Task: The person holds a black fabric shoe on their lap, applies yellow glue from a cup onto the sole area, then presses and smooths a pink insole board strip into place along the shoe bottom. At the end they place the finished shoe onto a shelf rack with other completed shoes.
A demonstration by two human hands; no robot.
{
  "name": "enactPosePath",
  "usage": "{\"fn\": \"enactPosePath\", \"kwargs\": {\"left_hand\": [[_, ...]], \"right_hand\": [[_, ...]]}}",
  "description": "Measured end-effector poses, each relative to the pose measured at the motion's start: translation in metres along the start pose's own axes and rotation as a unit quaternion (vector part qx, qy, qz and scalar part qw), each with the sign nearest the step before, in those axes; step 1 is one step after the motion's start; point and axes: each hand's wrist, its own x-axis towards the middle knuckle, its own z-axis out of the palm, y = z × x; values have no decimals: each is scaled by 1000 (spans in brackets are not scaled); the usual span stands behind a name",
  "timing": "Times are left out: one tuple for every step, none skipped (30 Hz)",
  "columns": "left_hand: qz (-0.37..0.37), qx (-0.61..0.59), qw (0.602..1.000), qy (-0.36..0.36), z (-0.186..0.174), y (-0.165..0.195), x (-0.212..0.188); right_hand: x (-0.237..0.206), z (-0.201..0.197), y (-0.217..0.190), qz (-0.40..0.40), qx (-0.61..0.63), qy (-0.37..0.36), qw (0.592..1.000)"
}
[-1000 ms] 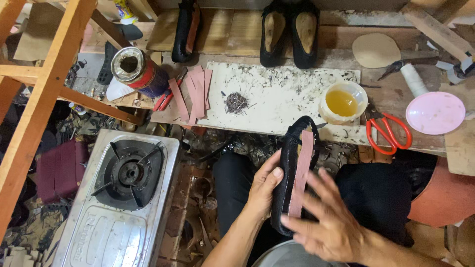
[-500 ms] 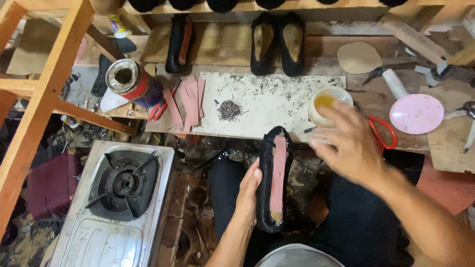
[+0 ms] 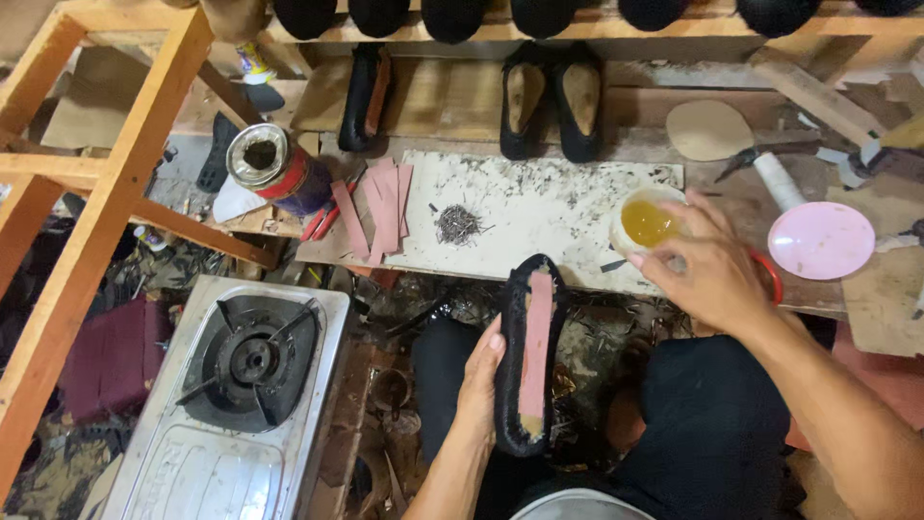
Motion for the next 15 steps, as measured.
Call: {"fn": "enactPosePath", "kwargs": {"left_hand": [[9,-7,1000,-13,3,0,3],[17,-16,999,-25,6,-1,6],[13,-25,999,-26,9,-2,8],[9,-33,999,-29,12,-2,10],[5,-42,999,-32,16,-3,13],[6,-46,998,-39,18,-3,14],[6,-49,998,-46,21,-3,15],[5,-54,997,-55,24,-3,17],[9,-51,997,-61,27,-4,17],[12,-47,997,-67,29,-3,18],[17,-44,996,-72,31,-3,18],[17,-38,996,-73,32,-2,18],[16,-33,996,-75,33,-1,16],[16,-29,996,-78,34,-1,15],[14,-28,996,-79,35,0,14]], "right_hand": [[-11,-2,-10,-10,57,13,998],[-23,-6,-22,-20,114,24,993],[-36,-10,-38,-35,175,16,984],[-50,-10,-56,-49,235,10,971],[-64,-9,-75,-73,246,1,967],[-77,-6,-91,-96,256,-6,962],[-87,-1,-105,-135,268,9,954],[-95,4,-116,-174,279,23,944],[-100,7,-123,-211,290,38,933],[-103,10,-126,-226,266,34,936],[-105,14,-129,-242,242,31,939],[-106,17,-130,-258,218,28,941],[-105,18,-130,-237,217,25,947],[-104,19,-129,-217,215,22,952],[-103,19,-127,-198,212,19,957]]}}
